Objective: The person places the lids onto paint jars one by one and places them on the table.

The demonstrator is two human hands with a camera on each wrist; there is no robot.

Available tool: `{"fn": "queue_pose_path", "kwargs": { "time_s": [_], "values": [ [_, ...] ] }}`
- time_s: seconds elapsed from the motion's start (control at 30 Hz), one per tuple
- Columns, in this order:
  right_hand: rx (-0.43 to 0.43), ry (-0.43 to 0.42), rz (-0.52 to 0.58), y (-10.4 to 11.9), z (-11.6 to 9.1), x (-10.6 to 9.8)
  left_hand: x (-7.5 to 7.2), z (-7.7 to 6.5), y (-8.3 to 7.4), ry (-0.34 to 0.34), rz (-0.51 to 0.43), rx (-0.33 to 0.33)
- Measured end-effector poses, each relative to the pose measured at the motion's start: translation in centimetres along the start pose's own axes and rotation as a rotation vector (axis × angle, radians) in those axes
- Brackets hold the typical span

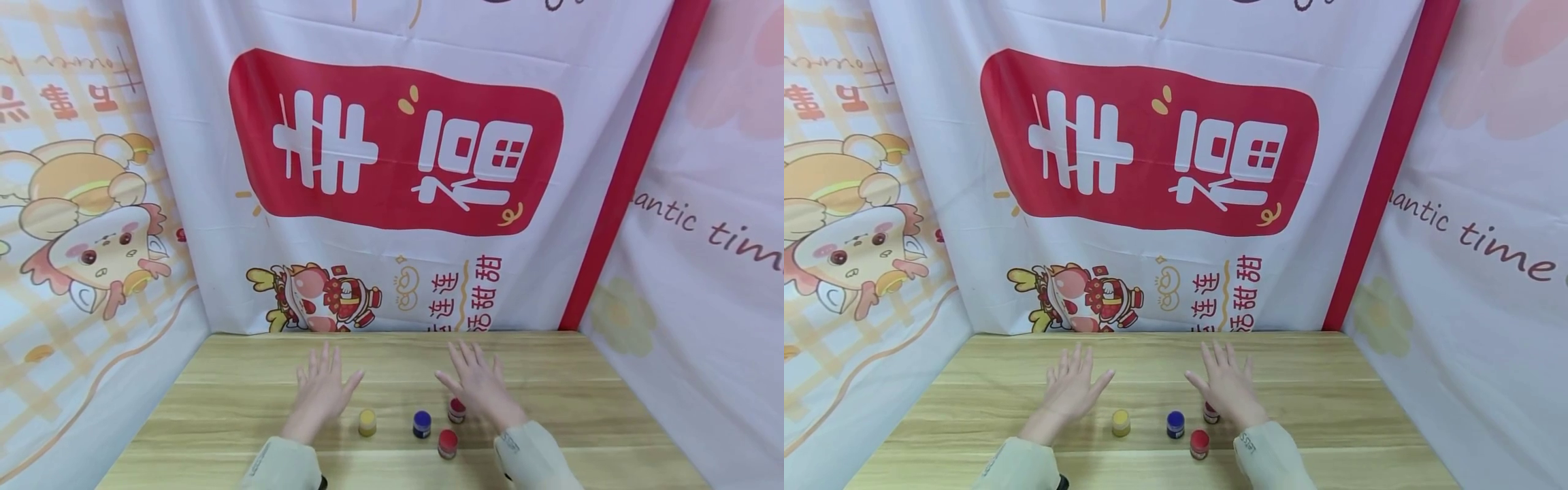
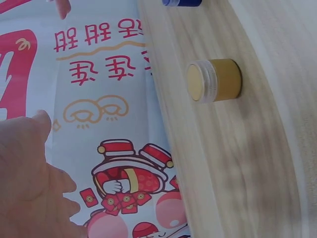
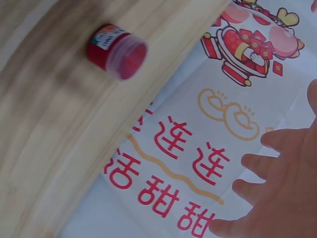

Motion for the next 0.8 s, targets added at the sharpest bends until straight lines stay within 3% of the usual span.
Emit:
{"fn": "queue_pose_path", "kwargs": {
  "time_s": [0.27, 0.8],
  "values": [
    [0.004, 0.009, 0.010, 1.0, 0.5, -0.9, -0.3, 0.4, -0.7, 0.026, 0.009, -0.003],
    [0.003, 0.005, 0.045, 1.1, 0.8, -0.5, -0.3, 0.2, -0.4, -0.005, 0.027, 0.003]
  ]
}}
Point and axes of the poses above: each hand's wrist, its own z-axis towards the middle knuckle, its own x-axis out of the palm, y = z × x, the point moved 4 cm from there along z, towards the middle knuckle, and after that the axes turned 8 degrees about x, right-handed, at the moved point
